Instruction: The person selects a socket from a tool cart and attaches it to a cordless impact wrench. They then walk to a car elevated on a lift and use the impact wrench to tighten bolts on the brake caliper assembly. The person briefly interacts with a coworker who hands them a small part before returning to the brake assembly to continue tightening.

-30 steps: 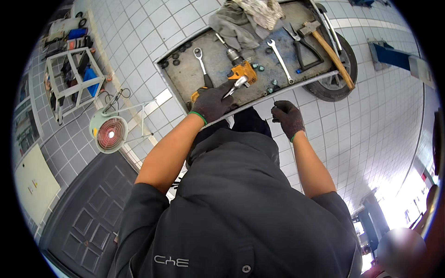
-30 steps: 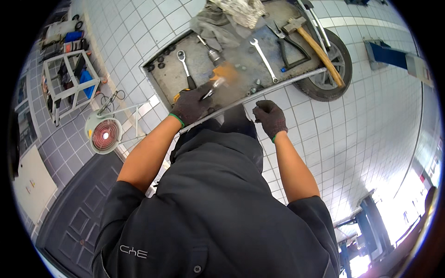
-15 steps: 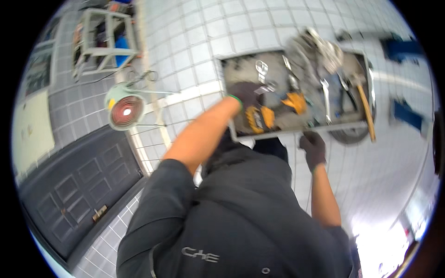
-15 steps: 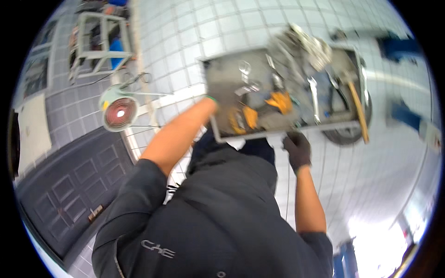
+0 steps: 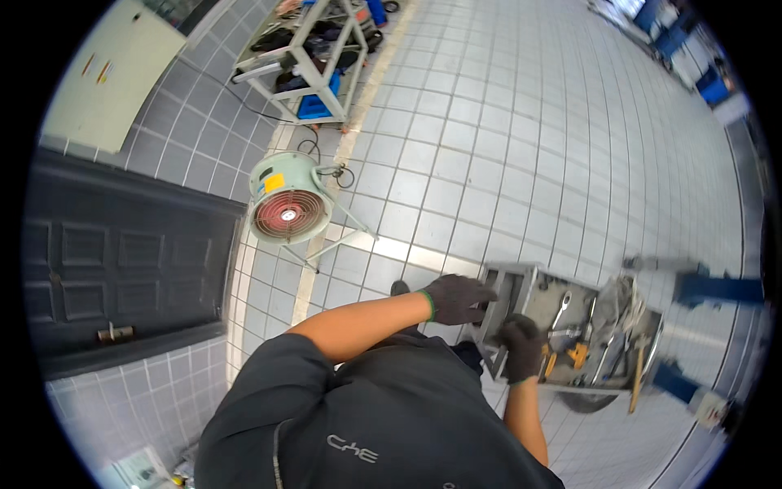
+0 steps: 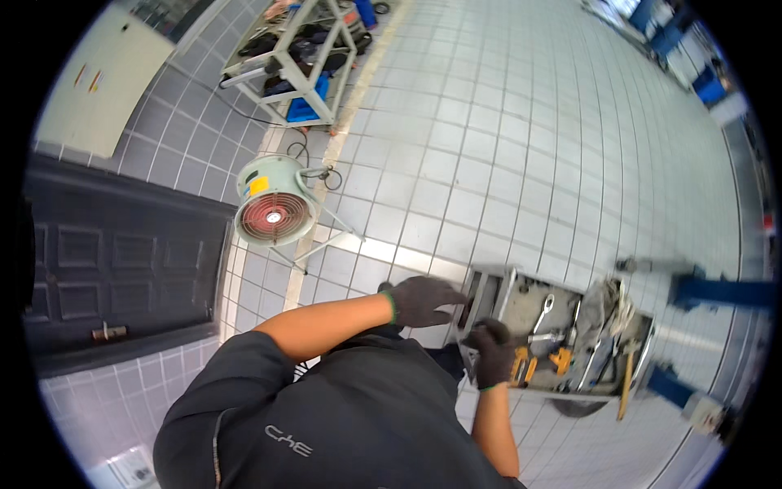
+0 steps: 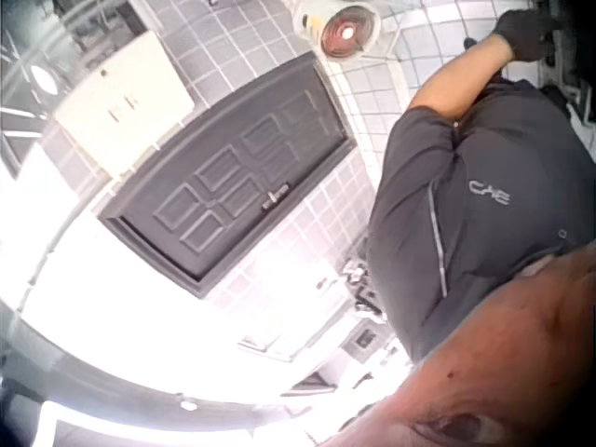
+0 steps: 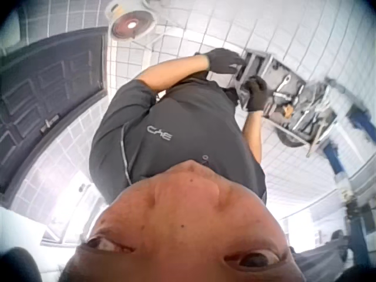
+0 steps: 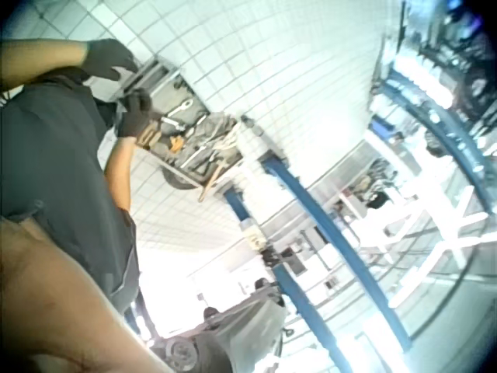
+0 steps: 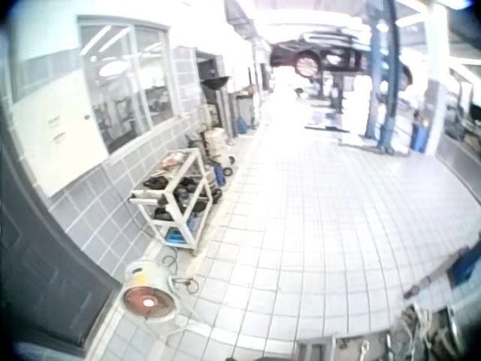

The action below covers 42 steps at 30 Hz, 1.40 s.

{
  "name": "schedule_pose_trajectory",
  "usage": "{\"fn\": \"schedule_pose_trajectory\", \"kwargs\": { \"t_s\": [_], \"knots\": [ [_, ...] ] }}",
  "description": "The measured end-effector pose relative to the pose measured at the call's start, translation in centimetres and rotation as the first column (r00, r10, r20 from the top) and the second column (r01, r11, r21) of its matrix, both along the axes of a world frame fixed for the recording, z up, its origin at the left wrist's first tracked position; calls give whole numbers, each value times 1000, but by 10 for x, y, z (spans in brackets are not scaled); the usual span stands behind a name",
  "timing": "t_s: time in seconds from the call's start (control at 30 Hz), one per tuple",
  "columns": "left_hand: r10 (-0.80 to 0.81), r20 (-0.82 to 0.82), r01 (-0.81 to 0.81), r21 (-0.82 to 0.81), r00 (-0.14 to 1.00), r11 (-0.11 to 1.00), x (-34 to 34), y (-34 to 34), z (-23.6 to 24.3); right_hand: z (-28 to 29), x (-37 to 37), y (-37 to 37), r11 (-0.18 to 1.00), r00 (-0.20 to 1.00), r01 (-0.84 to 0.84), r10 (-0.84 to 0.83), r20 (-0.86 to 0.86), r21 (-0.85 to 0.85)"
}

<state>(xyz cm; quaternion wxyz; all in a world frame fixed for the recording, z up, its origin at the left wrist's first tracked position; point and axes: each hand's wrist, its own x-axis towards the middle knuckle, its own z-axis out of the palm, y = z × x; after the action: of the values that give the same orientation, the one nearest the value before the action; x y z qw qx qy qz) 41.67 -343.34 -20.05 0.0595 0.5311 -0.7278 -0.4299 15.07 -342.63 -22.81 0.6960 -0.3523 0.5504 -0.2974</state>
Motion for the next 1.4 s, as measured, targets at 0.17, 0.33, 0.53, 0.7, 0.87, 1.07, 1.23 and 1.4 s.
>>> {"fn": "schedule_pose_trajectory", "kwargs": {
  "t_s": [0.17, 0.33, 0.53, 0.7, 0.87, 1.07, 1.23, 1.4],
  "knots": [
    [322, -63, -322, 11, 945, 947, 146, 39, 62, 46, 172, -31, 936, 936, -346, 338, 101, 68],
    [516, -124, -517, 24, 848, 856, 247, 25, 55, 35, 263, -87, 933, 929, -359, 360, 89, -32],
    [589, -21, -586, 76, 808, 806, 383, -10, 2, -26, 338, -186, 977, 988, -139, 127, 84, 161],
    [775, 100, -777, 181, 624, 602, 504, -79, -36, -43, 418, -314, 981, 991, -134, 129, 46, 142],
    [883, 127, -892, 54, 452, 448, 604, -168, -22, -4, 533, -468, 945, 945, -327, 327, -28, 16],
    [994, 26, -990, -87, 106, 108, 756, -242, -6, 47, 688, -623, 913, 931, -363, 362, -39, -188],
    [998, 24, -968, -245, -58, -50, 925, -286, -9, 45, 808, -670, 941, 948, -319, 317, -41, -109],
    [984, 79, -930, -347, -160, -123, 1089, -356, 11, 66, 933, -695, 878, 878, -465, 439, -191, -116]
  ]
}}
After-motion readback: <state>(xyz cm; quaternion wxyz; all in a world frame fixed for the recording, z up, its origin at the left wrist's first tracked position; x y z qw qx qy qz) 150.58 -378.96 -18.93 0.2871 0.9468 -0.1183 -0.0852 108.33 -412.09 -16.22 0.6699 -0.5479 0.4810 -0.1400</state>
